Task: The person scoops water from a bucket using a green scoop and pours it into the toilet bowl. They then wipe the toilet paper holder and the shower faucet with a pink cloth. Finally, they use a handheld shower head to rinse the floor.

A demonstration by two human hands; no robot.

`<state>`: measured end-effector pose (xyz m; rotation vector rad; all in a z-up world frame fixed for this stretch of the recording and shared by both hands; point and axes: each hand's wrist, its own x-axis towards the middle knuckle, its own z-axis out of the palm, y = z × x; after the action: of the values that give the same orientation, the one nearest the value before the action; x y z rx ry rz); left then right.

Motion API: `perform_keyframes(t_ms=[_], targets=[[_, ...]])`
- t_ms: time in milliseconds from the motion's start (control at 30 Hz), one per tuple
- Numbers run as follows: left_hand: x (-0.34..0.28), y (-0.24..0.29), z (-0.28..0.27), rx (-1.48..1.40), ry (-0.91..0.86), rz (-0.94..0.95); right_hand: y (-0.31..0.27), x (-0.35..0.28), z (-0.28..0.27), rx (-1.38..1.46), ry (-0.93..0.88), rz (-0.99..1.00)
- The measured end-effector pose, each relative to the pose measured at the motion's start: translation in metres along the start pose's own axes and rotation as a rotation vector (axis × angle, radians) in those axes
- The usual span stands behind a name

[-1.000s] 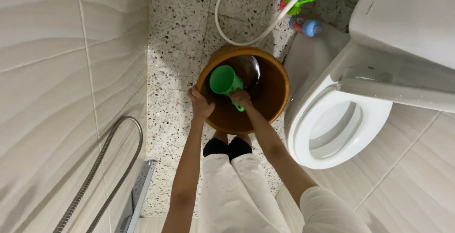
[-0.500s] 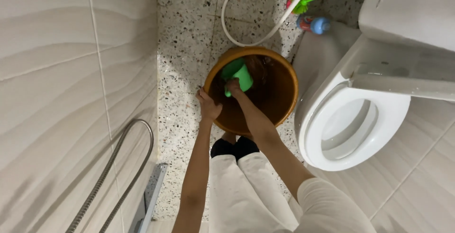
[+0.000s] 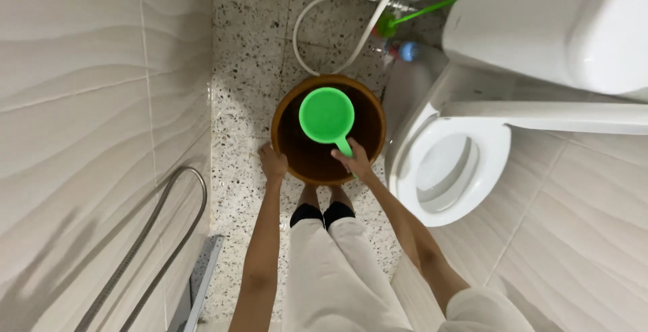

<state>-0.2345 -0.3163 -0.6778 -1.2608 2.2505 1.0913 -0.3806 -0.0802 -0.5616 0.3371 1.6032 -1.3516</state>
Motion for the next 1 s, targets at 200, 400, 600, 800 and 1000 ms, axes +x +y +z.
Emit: perform_keyframes(t_ms=[200,400,600,800,1000], targets=[[0.004,0.079,-0.041,-0.092,-0.216,-0.132,-0.129,-0.088,0.041,-0.156,0.123,-0.399],[0.042,0.241,-0.149,-0.141,-0.195,0.109,-0.250,-0.067,0.090,-0.164,0.054,-0.932],[0.076,0.350,-0.225,-0.184,-0.194,0.311,-0.390,-0.027,0.140,-0.277,0.198,-1.014],[0.124,0.414,-0.255,-0.238,-0.197,0.520,-0.469,-0.018,0.129,-0.434,0.318,-1.525],[0.160,0.371,-0.208,-0.282,-0.226,0.655,-0.462,-0.084,0.084,-0.326,-0.015,-1.213]])
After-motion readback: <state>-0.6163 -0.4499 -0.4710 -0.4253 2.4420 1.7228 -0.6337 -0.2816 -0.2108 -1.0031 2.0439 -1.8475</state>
